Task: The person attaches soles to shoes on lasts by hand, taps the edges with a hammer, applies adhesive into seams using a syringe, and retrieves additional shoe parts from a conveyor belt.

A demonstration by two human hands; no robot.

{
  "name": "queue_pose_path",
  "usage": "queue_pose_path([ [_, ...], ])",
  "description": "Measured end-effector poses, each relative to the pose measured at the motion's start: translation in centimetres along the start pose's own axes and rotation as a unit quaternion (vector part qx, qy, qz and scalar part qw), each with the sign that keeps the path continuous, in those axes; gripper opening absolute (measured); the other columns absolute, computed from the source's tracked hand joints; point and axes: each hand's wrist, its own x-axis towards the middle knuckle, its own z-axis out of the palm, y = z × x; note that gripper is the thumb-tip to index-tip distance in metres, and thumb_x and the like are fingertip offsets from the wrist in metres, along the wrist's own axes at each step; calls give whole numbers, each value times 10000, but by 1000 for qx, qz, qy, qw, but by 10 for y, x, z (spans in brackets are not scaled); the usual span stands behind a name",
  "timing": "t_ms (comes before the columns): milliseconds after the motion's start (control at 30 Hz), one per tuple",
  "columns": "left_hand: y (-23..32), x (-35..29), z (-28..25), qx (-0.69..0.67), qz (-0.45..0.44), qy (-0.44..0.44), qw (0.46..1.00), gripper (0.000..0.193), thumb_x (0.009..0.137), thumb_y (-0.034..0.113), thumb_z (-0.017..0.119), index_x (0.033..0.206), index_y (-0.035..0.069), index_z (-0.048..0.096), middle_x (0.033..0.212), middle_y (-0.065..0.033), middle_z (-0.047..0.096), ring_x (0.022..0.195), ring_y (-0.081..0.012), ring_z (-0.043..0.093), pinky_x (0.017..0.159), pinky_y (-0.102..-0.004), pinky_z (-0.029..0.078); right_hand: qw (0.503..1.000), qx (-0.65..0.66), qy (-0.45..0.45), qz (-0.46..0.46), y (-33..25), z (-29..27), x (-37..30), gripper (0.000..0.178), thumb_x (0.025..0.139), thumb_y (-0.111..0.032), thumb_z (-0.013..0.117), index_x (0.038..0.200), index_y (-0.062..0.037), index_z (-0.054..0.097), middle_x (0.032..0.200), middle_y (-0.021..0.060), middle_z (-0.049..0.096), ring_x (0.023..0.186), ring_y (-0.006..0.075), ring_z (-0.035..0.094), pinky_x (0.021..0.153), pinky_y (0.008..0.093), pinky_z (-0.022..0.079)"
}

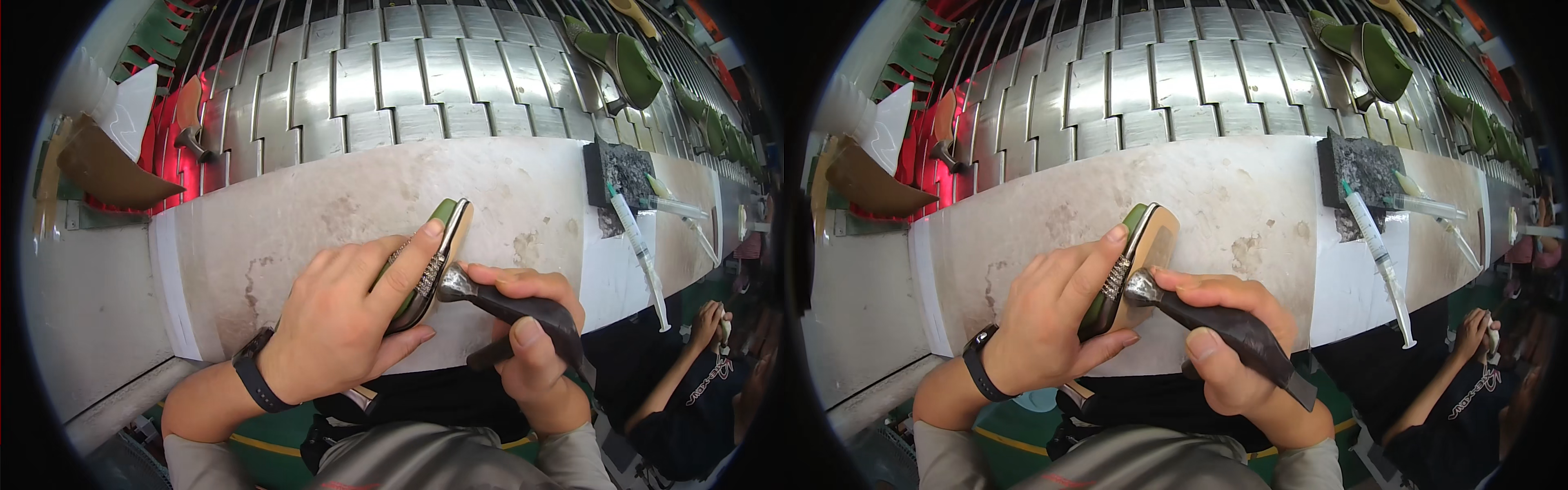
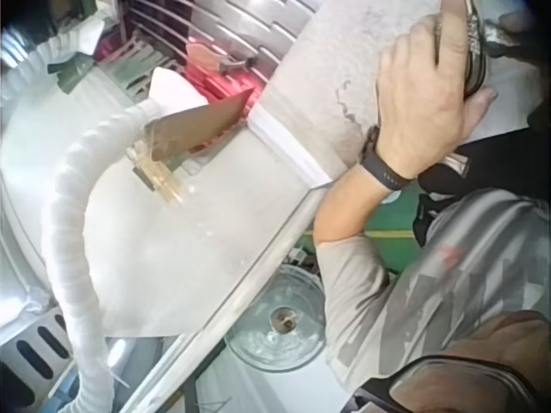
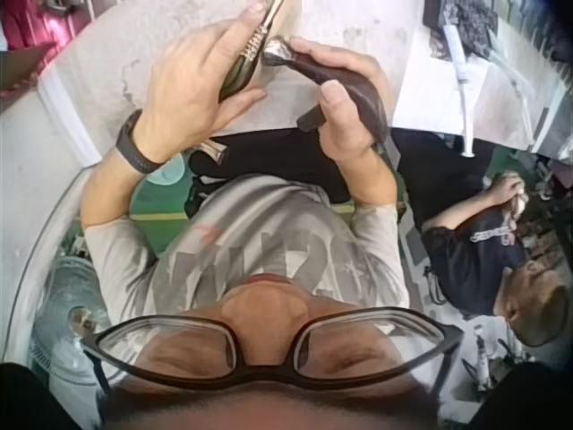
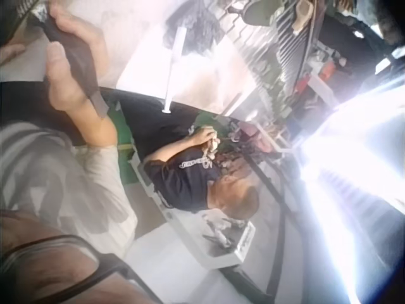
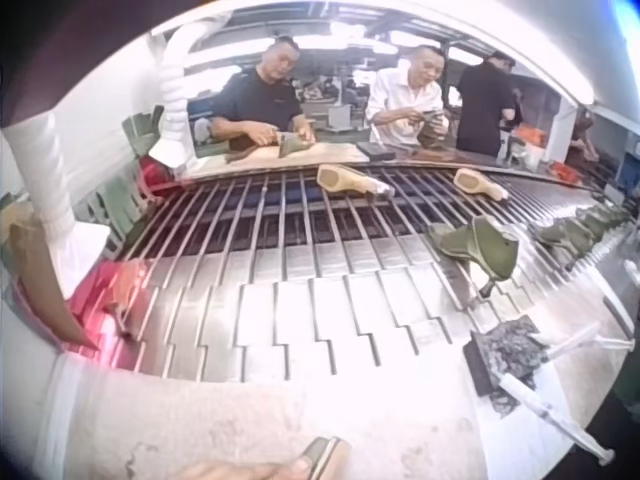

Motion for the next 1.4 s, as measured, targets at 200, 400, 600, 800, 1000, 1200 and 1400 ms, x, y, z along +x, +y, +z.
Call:
queue_pose_path([
  [200,2,-1,0,13,-8,-3,1000,1140,691,205,958,1647,3,371,1348,-202,631,1090,-372,643,898,-464,505,988,-138,-71,-23,-26,0,18,360,915,-32,769,1231,65,626,1305,301,703,1275,384,694,1101,450,551],
  [400,-1,-1,2,18,-4,7,1000,1144,681,183,957,1635,-34,365,1319,-207,629,1056,-372,637,880,-459,507,969,-224,-107,-16,-38,4,23,342,853,-19,808,1160,76,690,1204,288,751,1153,358,759,999,417,604],
  [600,-2,-1,0,7,-2,6,1000,1177,651,195,970,1626,-55,360,1289,-213,633,1021,-379,638,855,-471,512,978,-198,-61,16,-44,2,41,342,864,-13,797,1169,92,682,1203,306,745,1152,362,760,997,417,605],
  [800,-6,-1,0,-1,-6,3,1000,1191,619,202,976,1613,-59,373,1259,-220,637,1004,-375,646,854,-482,524,961,-256,-106,18,-53,8,67,332,807,-3,832,1096,96,702,1074,288,772,1058,366,797,909,389,639],
  [1000,-4,-2,-2,9,-9,4,1000,1187,611,203,976,1607,-55,386,1245,-215,640,998,-375,648,857,-478,529,948,-300,-105,24,-60,13,75,325,802,-3,840,1080,92,700,1066,266,774,991,335,804,856,359,633],
  [1200,-3,-6,-5,15,-16,-4,1000,1178,645,221,973,1624,-35,372,1231,-195,635,1005,-374,641,861,-463,519,960,-261,-59,85,-48,0,89,244,993,-44,712,1209,61,673,1121,137,786,959,107,718,838,269,571],
  [1400,-3,-11,-5,18,-26,-5,999,1155,691,227,962,1641,-17,351,1181,-179,621,987,-369,636,850,-456,511,967,-237,-85,41,-50,18,45,277,929,-32,761,1177,46,664,1212,246,767,1083,265,761,974,361,581],
])
